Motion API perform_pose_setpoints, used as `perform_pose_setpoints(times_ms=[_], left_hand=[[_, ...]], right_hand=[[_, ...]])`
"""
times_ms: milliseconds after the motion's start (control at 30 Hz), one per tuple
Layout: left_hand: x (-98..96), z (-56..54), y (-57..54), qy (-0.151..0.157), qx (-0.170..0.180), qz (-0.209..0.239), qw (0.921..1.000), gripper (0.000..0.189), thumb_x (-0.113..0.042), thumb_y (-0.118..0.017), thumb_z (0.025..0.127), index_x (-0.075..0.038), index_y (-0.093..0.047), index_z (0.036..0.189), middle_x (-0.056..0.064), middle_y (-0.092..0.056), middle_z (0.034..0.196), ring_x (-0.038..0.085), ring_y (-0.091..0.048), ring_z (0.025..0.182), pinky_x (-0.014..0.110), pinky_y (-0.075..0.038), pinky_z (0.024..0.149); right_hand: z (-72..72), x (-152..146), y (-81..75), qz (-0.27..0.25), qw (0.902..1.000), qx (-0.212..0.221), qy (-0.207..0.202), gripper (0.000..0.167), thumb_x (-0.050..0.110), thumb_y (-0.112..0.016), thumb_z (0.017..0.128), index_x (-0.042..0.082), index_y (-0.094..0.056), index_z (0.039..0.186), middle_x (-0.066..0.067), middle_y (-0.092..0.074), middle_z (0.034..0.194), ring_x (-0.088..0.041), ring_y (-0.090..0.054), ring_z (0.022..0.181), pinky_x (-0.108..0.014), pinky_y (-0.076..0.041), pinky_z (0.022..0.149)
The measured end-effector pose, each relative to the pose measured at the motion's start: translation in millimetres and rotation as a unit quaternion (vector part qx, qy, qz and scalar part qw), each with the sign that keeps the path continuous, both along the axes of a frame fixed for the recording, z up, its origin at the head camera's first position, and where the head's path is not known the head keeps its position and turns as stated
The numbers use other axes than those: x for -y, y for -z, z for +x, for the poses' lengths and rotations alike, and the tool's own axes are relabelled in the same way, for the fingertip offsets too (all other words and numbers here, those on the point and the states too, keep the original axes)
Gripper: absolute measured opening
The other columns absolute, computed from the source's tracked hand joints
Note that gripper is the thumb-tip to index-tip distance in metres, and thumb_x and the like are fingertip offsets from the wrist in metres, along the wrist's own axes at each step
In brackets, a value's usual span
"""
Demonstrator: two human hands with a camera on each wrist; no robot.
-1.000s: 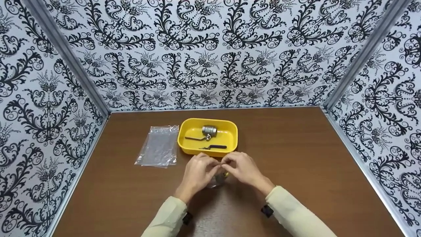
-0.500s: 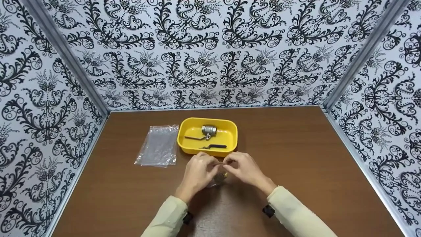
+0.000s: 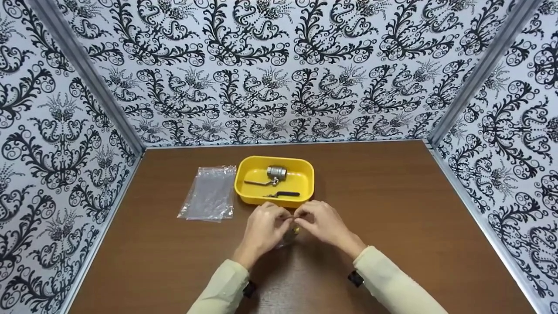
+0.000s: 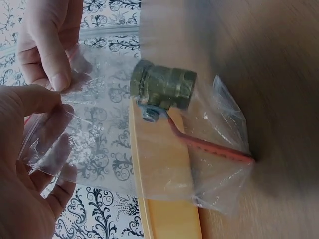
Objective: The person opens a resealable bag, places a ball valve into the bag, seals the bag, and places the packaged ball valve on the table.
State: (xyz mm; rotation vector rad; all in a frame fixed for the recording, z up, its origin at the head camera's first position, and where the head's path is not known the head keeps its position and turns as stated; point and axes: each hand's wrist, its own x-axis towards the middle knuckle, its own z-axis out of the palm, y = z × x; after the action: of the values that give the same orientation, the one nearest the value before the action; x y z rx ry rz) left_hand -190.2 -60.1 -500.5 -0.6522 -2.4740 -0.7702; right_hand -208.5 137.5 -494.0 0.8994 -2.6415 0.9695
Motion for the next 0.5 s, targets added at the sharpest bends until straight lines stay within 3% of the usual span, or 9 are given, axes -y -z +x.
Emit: perform_pose_setpoints(times_ms=[200,500], left_hand=[[-1.3,1.5,-1.8,0.003,-0.016,0.004,0.9999,0.007,-0.025,-0.077,0.082,-0.019,-0.075,0.083,-0.008,-0.072,0.078,0.012,-0.064,0.08,0.031,-0.051,0.075],[-1.3,1.3,-1.2,0.009,-0.02,-0.012,0.9997,0.006,-0.024,-0.075,0.083,-0.019,-0.074,0.084,-0.008,-0.071,0.079,0.012,-0.063,0.082,0.032,-0.051,0.076]], right_hand=[[-1.1,-0.2,0.3,-0.011,0.9997,-0.02,-0.009,0.006,0.02,-0.076,0.084,0.017,-0.072,0.088,0.006,-0.071,0.085,-0.009,-0.066,0.083,-0.031,-0.054,0.077],[-1.0,0.8,2.0,-0.001,0.9997,-0.024,-0.006,0.008,0.024,-0.074,0.085,0.017,-0.073,0.088,0.005,-0.072,0.087,-0.01,-0.066,0.084,-0.037,-0.052,0.079]])
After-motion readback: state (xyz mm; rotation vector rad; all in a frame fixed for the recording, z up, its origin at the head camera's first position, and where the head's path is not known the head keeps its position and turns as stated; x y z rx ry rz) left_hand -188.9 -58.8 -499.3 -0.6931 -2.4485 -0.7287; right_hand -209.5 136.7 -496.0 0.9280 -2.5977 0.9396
